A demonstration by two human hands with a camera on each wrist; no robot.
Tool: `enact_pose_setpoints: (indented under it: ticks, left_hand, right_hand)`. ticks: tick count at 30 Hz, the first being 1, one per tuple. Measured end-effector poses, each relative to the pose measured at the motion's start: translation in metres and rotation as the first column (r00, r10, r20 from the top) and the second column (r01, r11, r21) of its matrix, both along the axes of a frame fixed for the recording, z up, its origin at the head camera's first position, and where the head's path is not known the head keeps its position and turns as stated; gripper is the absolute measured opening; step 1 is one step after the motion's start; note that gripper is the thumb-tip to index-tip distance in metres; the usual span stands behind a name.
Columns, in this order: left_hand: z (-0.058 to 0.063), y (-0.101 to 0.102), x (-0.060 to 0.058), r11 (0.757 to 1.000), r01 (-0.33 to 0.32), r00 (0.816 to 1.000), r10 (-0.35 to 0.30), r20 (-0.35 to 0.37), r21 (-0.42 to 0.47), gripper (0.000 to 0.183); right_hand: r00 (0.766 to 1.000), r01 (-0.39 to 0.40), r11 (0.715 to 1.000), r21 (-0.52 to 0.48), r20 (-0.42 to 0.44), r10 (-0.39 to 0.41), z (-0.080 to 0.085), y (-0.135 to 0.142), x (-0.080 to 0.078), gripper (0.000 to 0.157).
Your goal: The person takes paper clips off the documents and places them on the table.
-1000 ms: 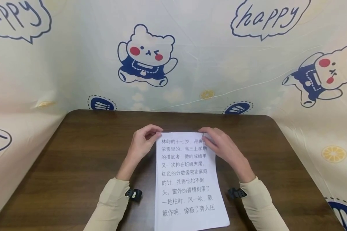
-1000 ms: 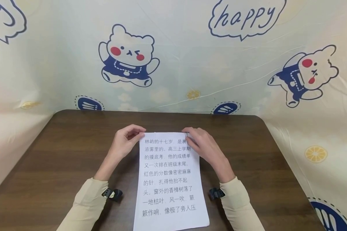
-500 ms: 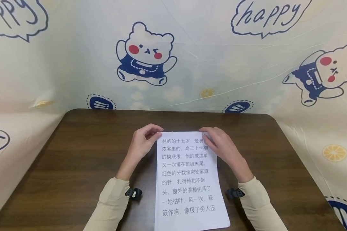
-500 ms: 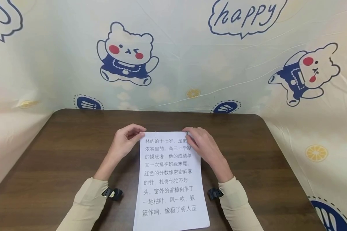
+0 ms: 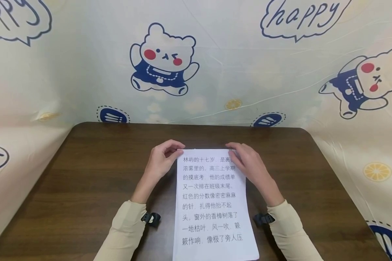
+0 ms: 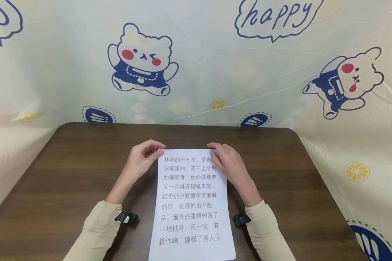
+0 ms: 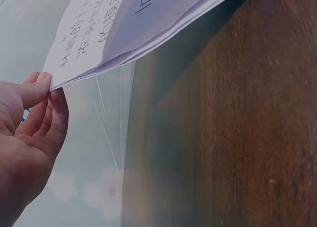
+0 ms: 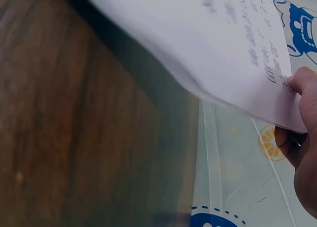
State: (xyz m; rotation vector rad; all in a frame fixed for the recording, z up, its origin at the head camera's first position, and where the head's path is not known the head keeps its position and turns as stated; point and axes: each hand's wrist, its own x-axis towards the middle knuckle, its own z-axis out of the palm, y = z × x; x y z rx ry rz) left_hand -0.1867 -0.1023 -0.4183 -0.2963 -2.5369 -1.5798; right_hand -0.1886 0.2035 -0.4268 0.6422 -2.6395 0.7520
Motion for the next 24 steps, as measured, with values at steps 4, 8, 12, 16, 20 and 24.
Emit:
enact_pose_setpoints:
  ticks: [4,8,12,16,20,24]
  left_hand:
    - [-0.0001,0.0007,0.0007,1.0,0.002,1.0,-0.002,0.001,-0.002,0.019]
    - [-0.0013,0.0013,0.001,1.0,0.011,1.0,-0.011,-0.001,-0.002,0.018]
    - [-0.0019,0.0024,0.0006,1.0,0.017,1.0,-0.017,-0.007,-0.002,0.018]
    - [-0.0025,0.003,-0.0003,1.0,0.019,1.0,-0.019,-0.01,-0.004,0.018]
    - [-0.003,0.0031,-0.0017,1.0,0.021,1.0,-0.021,-0.019,-0.001,0.017]
    - [-0.0028,0.0031,-0.0021,1.0,0.027,0.999,-0.027,-0.025,-0.004,0.016]
  right_hand:
    - [1.0,-0.001,0.999,-0.053,0.005,0.002,-0.0013,0.0002,0.001,0.034]
    - [1.0,-0.007,0.995,-0.1,-0.001,0.007,-0.0048,0.0007,0.0,0.033]
    - [1.0,-0.006,0.99,-0.14,-0.023,0.002,-0.0065,0.0002,-0.0015,0.031]
    - [0.999,-0.008,0.984,-0.179,-0.046,-0.001,-0.0062,-0.0012,-0.0027,0.029]
    - [0.999,-0.002,0.976,-0.218,-0.04,-0.007,-0.0067,-0.0022,-0.0044,0.028]
    - [1.0,0.002,0.961,-0.277,-0.021,-0.008,-0.0071,-0.0029,-0.0052,0.027]
